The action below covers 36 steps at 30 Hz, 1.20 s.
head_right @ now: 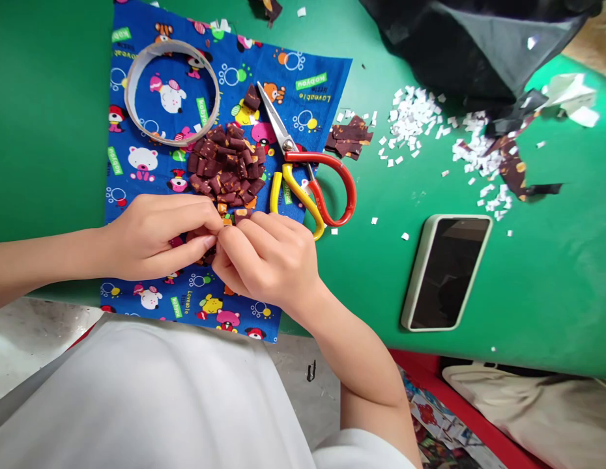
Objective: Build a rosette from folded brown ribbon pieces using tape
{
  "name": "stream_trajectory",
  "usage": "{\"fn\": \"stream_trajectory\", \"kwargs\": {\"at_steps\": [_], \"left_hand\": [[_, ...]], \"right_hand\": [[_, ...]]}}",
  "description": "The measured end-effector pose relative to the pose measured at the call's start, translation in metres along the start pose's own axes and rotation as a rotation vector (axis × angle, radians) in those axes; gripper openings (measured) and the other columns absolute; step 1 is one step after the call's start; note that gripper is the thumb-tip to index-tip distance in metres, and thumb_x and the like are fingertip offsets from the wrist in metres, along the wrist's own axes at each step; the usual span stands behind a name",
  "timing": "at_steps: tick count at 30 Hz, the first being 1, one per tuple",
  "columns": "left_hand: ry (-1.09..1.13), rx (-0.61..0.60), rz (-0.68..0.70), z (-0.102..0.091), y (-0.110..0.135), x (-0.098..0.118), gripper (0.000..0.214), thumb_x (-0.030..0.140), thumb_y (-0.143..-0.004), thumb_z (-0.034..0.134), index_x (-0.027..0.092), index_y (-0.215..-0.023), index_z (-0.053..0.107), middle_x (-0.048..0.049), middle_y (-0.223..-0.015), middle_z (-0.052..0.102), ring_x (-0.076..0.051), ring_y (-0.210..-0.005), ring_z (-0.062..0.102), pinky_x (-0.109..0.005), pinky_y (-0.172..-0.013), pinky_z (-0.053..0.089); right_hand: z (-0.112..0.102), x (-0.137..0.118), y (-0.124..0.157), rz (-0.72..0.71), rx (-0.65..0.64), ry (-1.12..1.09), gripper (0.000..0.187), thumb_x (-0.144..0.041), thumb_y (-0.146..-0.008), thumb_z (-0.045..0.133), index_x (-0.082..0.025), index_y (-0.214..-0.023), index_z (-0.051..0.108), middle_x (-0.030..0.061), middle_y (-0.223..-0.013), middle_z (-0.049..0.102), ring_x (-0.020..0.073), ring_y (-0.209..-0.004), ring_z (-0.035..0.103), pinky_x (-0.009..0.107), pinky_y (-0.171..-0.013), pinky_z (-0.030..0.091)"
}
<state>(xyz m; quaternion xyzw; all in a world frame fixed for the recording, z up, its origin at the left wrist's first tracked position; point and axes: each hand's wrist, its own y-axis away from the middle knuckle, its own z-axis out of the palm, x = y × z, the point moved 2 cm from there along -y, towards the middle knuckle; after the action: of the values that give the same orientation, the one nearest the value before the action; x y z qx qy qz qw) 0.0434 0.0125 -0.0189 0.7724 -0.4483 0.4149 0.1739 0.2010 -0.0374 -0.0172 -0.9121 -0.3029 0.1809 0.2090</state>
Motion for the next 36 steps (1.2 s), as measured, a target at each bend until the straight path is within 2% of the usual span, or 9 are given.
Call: {"fn": "stream_trajectory", "kwargs": {"at_steps": [8, 18, 36], "left_hand": [[0.005, -0.007, -0.020, 0.0001, -0.0001, 0.0003, 0.015, 0.014, -0.089, 0.043, 0.018, -0.081, 0.055, -0.0005, -0.069, 0.058, -0.012, -0.065, 0.051, -0.023, -0.061, 0.041], [0.022, 0.032, -0.041, -0.0014, 0.0014, -0.0005, 0.012, 0.014, -0.088, 0.046, 0.019, -0.082, 0.055, 0.0012, -0.066, 0.057, -0.010, -0.062, 0.051, -0.022, -0.061, 0.040], [0.012, -0.009, -0.030, -0.0019, 0.0007, 0.0012, 0.016, 0.015, -0.088, 0.043, 0.019, -0.079, 0.055, 0.0007, -0.069, 0.060, -0.010, -0.061, 0.051, -0.022, -0.060, 0.039]], "right_hand": [[0.0007, 0.0002, 0.0004, 0.001, 0.021, 0.003, 0.025, -0.010, -0.079, 0.057, -0.021, -0.061, 0.045, -0.0047, -0.046, 0.044, 0.0096, -0.047, 0.037, 0.025, -0.046, 0.033], [-0.0001, 0.0001, 0.0025, -0.030, 0.087, 0.017, 0.013, -0.012, -0.080, 0.058, -0.020, -0.073, 0.052, -0.0068, -0.047, 0.045, 0.0077, -0.045, 0.039, 0.024, -0.046, 0.034], [0.0047, -0.0027, 0.0041, -0.050, 0.145, -0.025, 0.021, -0.009, -0.076, 0.063, -0.020, -0.067, 0.049, -0.0086, -0.044, 0.039, 0.0073, -0.044, 0.034, 0.025, -0.044, 0.032]]}}
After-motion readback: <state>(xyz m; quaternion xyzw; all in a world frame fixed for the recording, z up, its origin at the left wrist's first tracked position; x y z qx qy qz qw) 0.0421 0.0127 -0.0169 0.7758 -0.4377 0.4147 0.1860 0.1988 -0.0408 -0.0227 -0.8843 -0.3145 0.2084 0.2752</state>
